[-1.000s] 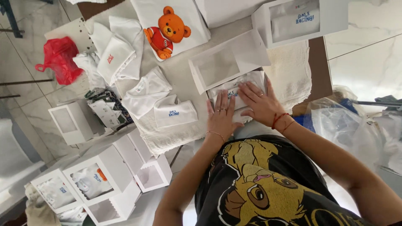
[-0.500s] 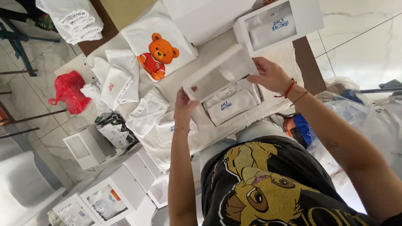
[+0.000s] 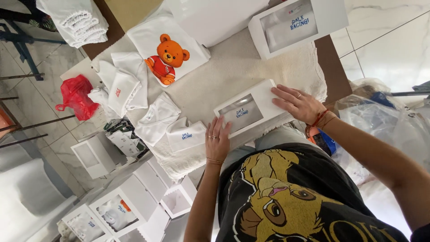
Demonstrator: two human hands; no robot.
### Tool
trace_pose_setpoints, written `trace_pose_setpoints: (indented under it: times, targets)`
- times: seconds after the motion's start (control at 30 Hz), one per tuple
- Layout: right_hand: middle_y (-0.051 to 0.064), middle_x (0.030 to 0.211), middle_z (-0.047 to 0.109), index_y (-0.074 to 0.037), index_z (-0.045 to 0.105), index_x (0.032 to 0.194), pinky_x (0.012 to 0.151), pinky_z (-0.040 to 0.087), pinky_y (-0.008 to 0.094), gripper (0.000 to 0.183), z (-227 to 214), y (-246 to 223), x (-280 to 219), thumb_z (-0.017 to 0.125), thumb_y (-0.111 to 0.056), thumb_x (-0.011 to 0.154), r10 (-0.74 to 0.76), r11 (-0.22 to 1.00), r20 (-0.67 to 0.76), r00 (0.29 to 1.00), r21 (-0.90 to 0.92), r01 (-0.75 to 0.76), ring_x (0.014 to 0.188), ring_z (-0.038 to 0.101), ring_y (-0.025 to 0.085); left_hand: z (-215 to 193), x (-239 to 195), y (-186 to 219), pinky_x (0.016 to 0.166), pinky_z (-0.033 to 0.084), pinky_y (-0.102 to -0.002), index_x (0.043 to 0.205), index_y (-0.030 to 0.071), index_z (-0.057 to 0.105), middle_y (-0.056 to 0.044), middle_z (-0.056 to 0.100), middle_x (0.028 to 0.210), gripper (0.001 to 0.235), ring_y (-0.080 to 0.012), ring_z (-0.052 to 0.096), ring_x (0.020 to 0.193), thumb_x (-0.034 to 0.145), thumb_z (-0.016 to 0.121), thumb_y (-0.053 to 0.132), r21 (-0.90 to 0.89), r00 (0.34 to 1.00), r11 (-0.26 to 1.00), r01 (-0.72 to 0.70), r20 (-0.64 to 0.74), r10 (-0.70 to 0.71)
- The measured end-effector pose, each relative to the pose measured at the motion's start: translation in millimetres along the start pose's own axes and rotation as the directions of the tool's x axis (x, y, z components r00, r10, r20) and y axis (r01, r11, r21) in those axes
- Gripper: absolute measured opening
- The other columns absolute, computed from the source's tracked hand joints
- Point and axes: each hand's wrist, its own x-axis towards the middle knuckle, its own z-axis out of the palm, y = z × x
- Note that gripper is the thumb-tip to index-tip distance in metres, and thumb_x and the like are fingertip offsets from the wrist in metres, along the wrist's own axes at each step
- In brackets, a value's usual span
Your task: The person folds white baby onesies and socks, then places them into white boxes with clear windows. The person repeats this process multiple times, handling the items one at a time and arranging them neatly inside the boxes.
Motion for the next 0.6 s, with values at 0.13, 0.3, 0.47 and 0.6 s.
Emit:
trace_pose_setpoints:
  times: [0.13, 0.3, 0.47, 0.6]
  targets:
    - [0.017, 0.132, 0.041, -0.008, 0.045, 0.123, 0.084, 0.043, 0.033, 0.041, 7, -3, -14, 0.036, -0.004, 0.083, 0.050, 0.999, 0.029, 0.998, -0.022, -0.049, 0.113, 0.047, 0.030, -15, 2, 12, 0.096, 0.035, -0.039, 0.123, 0.012, 0.042, -0.017, 0.033, 0.134, 0.056, -0.0321, 0.038, 0.120, 0.068, 0.045, 0.002, -0.223, 0.979, 0.968, 0.116, 0.188, -0.075]
    - [0.016, 0.137, 0.030, -0.013, 0.036, 0.131, 0.085, 0.043, 0.042, 0.067, -23, -15, 2, 0.054, -0.007, 0.067, 0.285, 0.881, 0.283, 0.916, 0.299, -0.367, 0.113, 0.041, 0.037, -46, 27, 29, 0.092, 0.035, -0.050, 0.136, 0.003, 0.012, -0.028, 0.003, 0.139, 0.083, -0.0474, 0.020, 0.122, 0.069, 0.059, 0.020, -0.507, 0.800, 0.673, 0.539, 0.558, -0.222]
    - [0.017, 0.118, 0.050, -0.001, 0.031, 0.131, 0.079, 0.046, 0.040, 0.059, -4, -37, -18, 0.057, -0.011, 0.079, 0.709, 0.342, 0.351, 0.612, 0.588, -0.733, 0.105, 0.050, 0.032, -21, 15, 47, 0.092, 0.040, -0.040, 0.135, 0.004, 0.019, -0.020, 0.029, 0.134, 0.064, -0.0324, 0.031, 0.121, 0.083, 0.054, 0.013, -0.594, 0.521, 0.086, 0.800, 0.616, -0.591]
    - [0.019, 0.118, 0.048, 0.003, 0.044, 0.122, 0.080, 0.046, 0.040, 0.044, -58, -36, 9, 0.055, -0.014, 0.082, 0.832, 0.153, 0.309, 0.461, 0.671, -0.725, 0.106, 0.049, 0.032, -52, 57, 58, 0.090, 0.041, -0.038, 0.132, 0.012, 0.033, -0.009, 0.041, 0.129, 0.057, -0.0238, 0.042, 0.117, 0.081, 0.057, 0.013, -0.655, 0.602, 0.126, 0.745, 0.579, -0.550]
